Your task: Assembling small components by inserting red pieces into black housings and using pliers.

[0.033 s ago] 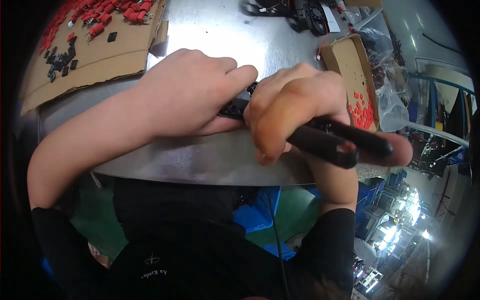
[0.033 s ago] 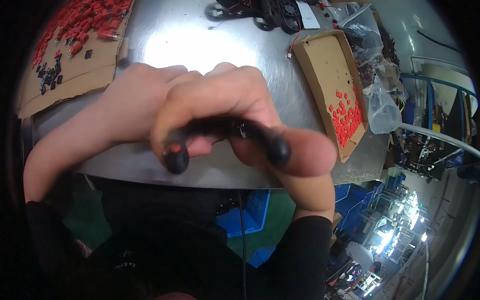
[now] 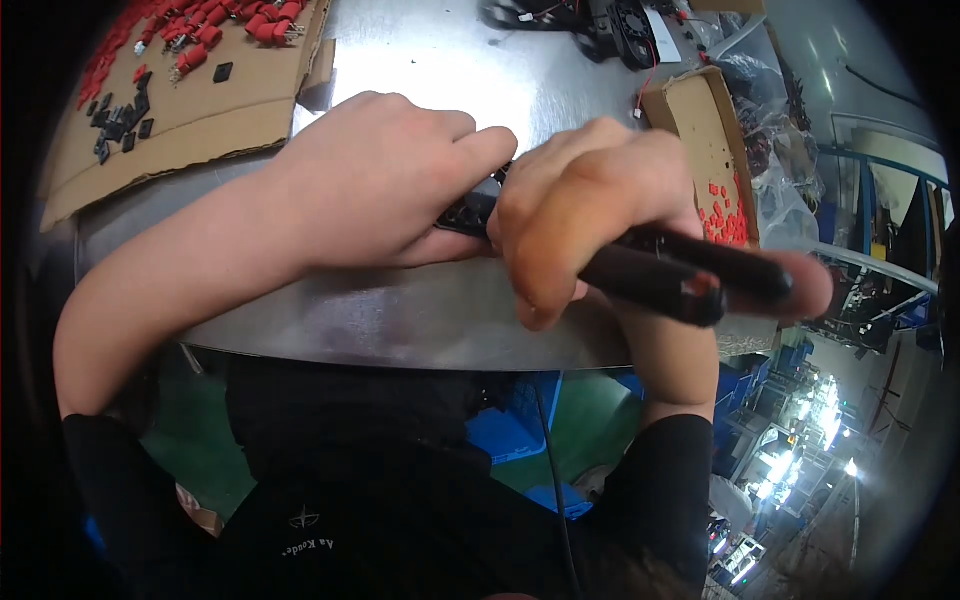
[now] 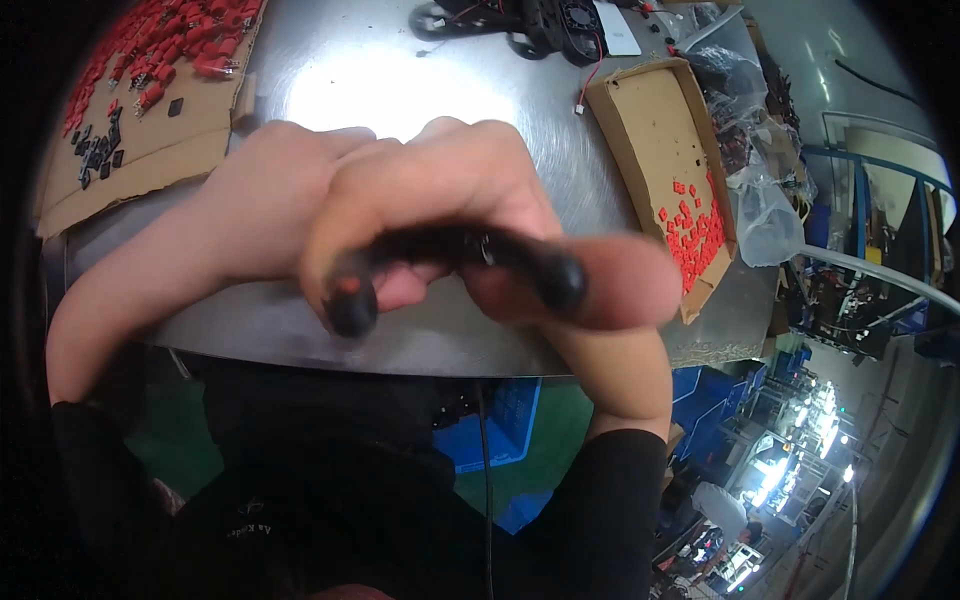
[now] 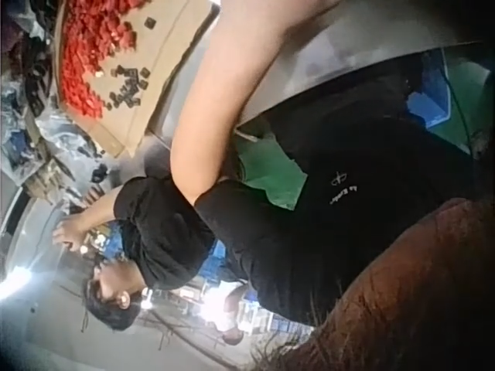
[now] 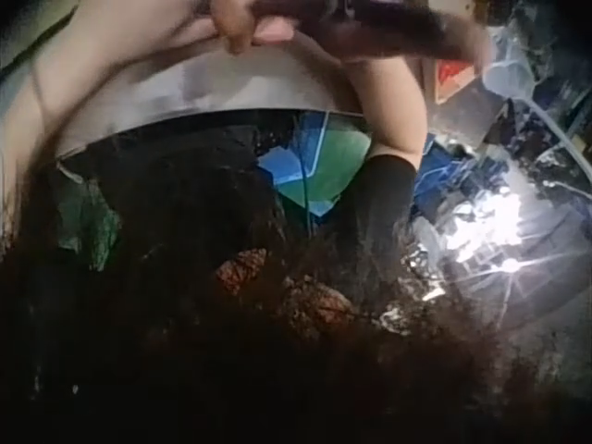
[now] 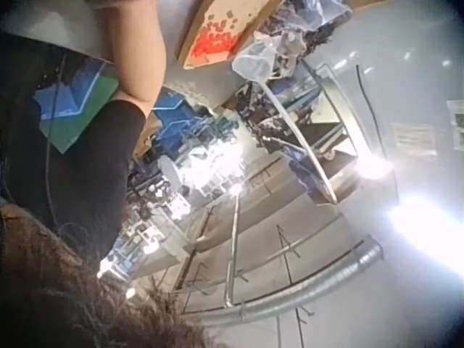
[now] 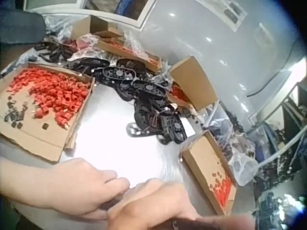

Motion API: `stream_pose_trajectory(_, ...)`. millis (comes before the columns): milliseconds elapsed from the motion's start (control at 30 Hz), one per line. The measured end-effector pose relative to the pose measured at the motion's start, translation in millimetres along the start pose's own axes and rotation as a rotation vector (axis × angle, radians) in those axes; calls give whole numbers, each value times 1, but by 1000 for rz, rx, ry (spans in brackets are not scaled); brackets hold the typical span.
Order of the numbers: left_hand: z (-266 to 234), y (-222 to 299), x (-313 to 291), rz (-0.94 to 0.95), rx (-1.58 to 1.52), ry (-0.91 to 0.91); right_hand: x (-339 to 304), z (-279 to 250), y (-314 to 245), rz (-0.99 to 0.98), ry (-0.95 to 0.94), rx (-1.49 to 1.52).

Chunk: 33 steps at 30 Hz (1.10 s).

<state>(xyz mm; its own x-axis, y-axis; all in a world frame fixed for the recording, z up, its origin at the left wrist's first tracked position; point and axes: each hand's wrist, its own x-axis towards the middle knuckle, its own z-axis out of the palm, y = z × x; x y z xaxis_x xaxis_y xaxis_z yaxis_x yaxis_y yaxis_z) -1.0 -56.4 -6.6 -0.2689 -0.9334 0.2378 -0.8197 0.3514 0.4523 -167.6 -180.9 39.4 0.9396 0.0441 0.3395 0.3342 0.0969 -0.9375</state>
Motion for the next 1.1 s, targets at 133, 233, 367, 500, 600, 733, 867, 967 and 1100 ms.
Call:
stream_pose_trajectory(133,0,-6,5,35,-58,4,7,1,-1,135,-30,-1)
stream_pose_trajectory(233,-4,-2,6,-9,-133,-78,16,3,-3,252,-74,-3)
stream_pose_trajectory(367,0,-3,2,-58,-205,-35,27,5,-9,405,-135,-23)
stream_pose_trajectory(500,5,0,-2,8,1,57,2,-2,-7,48,281,343)
stream_pose_trajectory(600,4,15,-12,-76,49,72,-19,22,-24,-148,596,130)
stream_pose_trajectory(733,5,26,-15,-152,110,88,-43,37,-7,-228,556,25)
stream_pose_trajectory(867,7,28,-15,-142,123,109,-39,50,-6,-277,589,-67)
stream_pose_trajectory(967,8,30,-15,-144,112,117,-36,50,5,-367,593,-47)
stream_pose_trajectory(1100,8,34,-15,-157,127,94,-39,53,7,-244,650,35)
